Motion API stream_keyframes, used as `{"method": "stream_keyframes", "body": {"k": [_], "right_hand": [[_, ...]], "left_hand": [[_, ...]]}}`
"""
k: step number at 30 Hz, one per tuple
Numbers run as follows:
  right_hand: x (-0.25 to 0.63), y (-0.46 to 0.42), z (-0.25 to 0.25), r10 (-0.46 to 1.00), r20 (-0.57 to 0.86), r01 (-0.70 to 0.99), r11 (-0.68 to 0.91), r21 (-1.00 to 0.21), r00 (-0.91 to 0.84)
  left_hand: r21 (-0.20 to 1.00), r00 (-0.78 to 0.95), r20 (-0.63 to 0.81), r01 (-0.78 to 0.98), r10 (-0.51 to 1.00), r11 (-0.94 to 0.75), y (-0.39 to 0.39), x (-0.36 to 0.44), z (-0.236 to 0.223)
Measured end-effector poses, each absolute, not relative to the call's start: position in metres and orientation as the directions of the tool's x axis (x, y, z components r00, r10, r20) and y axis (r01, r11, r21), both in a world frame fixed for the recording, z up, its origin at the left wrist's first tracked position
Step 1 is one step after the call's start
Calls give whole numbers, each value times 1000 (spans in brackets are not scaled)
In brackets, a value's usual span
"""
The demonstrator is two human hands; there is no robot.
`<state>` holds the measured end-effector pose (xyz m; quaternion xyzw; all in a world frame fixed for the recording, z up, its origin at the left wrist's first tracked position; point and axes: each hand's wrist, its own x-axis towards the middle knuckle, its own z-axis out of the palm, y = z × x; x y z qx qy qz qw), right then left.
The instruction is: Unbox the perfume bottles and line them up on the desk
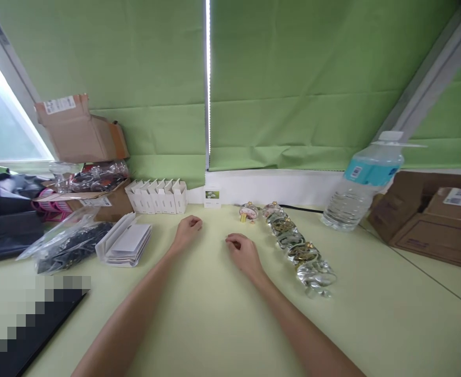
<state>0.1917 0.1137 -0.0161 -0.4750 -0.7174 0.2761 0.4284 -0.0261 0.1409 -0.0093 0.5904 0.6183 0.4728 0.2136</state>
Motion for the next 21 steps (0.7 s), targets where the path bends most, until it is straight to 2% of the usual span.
{"method": "stream_keyframes", "body": {"k": [5,10,15,21], "right_hand": [[192,115,-18,915,361,443,402,-801,-178],[192,116,-18,917,353,469,399,-788,-187],[192,116,-18,917,349,500,397,-769,-192],[192,116,-19,917,349,525,396,-753,-191]], "left_hand": [[783,-253,316,614,914,-101,131,-37,2],[604,-290,372,797,882,7,146,-59,44],[421,-290,338,897,895,132,163,-87,92],[327,-229,317,937,920,120,161,-97,100]]}}
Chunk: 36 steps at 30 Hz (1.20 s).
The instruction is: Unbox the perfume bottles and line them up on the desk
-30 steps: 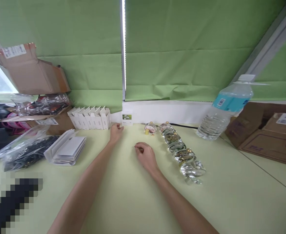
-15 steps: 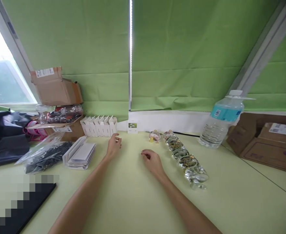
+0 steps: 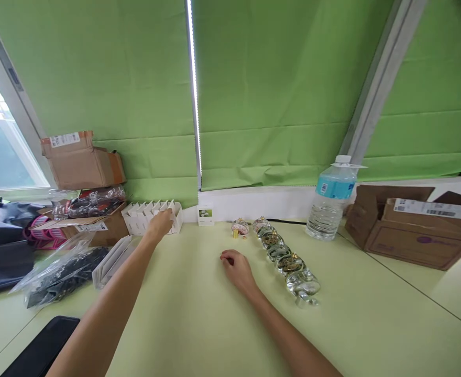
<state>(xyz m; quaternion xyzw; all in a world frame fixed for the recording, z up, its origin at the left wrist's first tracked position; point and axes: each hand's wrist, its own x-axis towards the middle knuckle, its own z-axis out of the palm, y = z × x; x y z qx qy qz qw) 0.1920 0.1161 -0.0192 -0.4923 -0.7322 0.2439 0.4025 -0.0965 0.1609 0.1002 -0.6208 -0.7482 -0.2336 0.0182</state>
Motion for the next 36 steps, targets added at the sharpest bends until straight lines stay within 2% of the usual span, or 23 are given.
{"method": "stream_keyframes", "body": {"k": [5,13,21,29,33,36], "right_hand": [[192,115,-18,916,354,526,398,-752,-187],[191,113,-17,917,358,511,395,-764,-174],[195,108,-11,942,269,441,332,-834,-201],[217,113,16,927,192,226,272,-935,-323],[223,108,31,888,116,183,217,-959,-445],[221,105,33,824,123,177,260,-949,-553]], "left_hand": [[359,-189,383,932,904,43,145,-84,91],[542,-96,422,824,902,-166,101,-48,77],[718,82,336,623,938,-311,67,-28,76],[634,247,301,670,921,-387,45,-15,97],[684,272,276,618,922,-387,44,-11,95],[740,280,243,566,929,-364,44,-12,92]]}}
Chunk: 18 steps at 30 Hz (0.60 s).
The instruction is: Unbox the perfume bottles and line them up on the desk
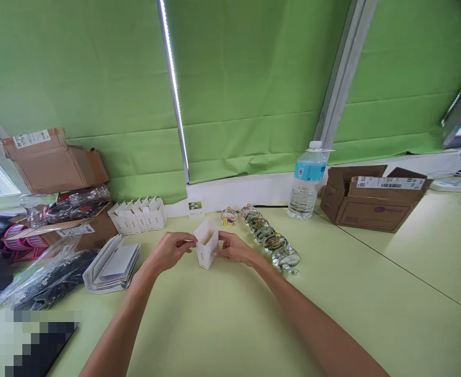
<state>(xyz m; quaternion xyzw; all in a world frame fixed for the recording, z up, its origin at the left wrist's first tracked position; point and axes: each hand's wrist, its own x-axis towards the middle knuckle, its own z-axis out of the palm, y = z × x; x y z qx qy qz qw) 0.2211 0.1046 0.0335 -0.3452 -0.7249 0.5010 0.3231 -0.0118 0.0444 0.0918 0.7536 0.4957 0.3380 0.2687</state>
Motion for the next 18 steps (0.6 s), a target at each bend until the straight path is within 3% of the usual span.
{"method": "stream_keyframes", "body": {"k": [11,18], "right_hand": [[220,112,32,862,173,371,375,-849,-477],[225,117,32,855,143,464,403,-789,-498]], "left_hand": [[773,202,290,527,935,-354,43,-27,95],[644,100,284,717,954,-267,38,-47,103]]}}
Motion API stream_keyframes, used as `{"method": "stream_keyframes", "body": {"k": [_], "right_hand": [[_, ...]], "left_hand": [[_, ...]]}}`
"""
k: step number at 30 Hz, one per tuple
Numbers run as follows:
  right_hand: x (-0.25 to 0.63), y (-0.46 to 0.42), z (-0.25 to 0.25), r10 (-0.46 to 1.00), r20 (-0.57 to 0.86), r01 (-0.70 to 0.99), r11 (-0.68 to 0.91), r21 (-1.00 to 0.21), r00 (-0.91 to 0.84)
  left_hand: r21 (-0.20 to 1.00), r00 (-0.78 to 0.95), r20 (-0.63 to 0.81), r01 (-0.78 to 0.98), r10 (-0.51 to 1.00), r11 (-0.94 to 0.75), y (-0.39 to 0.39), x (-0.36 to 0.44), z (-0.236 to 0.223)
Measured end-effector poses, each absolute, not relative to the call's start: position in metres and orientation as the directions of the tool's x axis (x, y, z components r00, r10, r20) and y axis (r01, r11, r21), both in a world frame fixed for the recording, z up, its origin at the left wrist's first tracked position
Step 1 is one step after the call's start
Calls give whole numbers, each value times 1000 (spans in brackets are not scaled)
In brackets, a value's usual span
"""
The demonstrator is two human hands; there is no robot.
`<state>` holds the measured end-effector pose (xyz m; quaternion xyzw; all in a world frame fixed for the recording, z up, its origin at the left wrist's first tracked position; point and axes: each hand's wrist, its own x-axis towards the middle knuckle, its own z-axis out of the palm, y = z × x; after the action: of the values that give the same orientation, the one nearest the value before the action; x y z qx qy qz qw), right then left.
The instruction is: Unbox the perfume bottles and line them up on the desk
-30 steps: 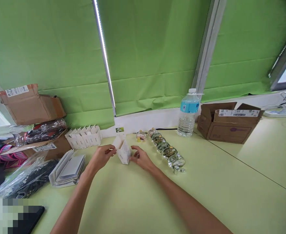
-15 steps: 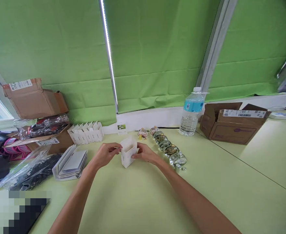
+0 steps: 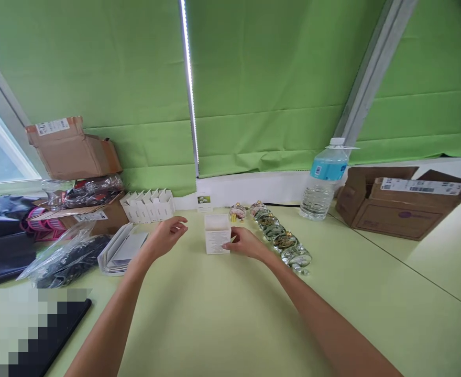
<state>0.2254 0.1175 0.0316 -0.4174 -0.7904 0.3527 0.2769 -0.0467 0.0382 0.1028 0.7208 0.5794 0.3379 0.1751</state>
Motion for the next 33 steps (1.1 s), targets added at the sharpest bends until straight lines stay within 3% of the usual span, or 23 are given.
{"method": "stream_keyframes", "body": {"k": [4,7,11,13,16,19,24,29,33], "right_hand": [[241,120,39,847,76,599,433,-674,-527],[254,117,48,847,-157,734,331,-593,-508],[248,99,57,781,-333,743,235,-627,-529],[234,86,58,723,-362,720,264,-642,-588],[209,67,52,657,-362,697,359,-620,-661],[192,57,40,711,-241,703,474,-530,-661],[189,60,21,777,-59,701,529,-478,-627],[189,64,12,800,10,687,522,-506,-600],[187,64,12,798,4,696,528,-487,-603]], "left_hand": [[487,29,300,855,953,-179,37,-65,109],[324,-99,333,946,938,-15,33,-93,118],[175,-266,289,959,920,222,25,-140,122],[99,-252,292,967,923,234,24,-156,117],[-54,-160,282,982,946,182,28,-164,103],[-146,-185,243,964,952,224,33,-158,87],[-197,-265,232,930,936,312,35,-151,71],[-295,-298,214,888,930,353,36,-151,65],[-306,-295,262,878,919,369,35,-147,65]]}}
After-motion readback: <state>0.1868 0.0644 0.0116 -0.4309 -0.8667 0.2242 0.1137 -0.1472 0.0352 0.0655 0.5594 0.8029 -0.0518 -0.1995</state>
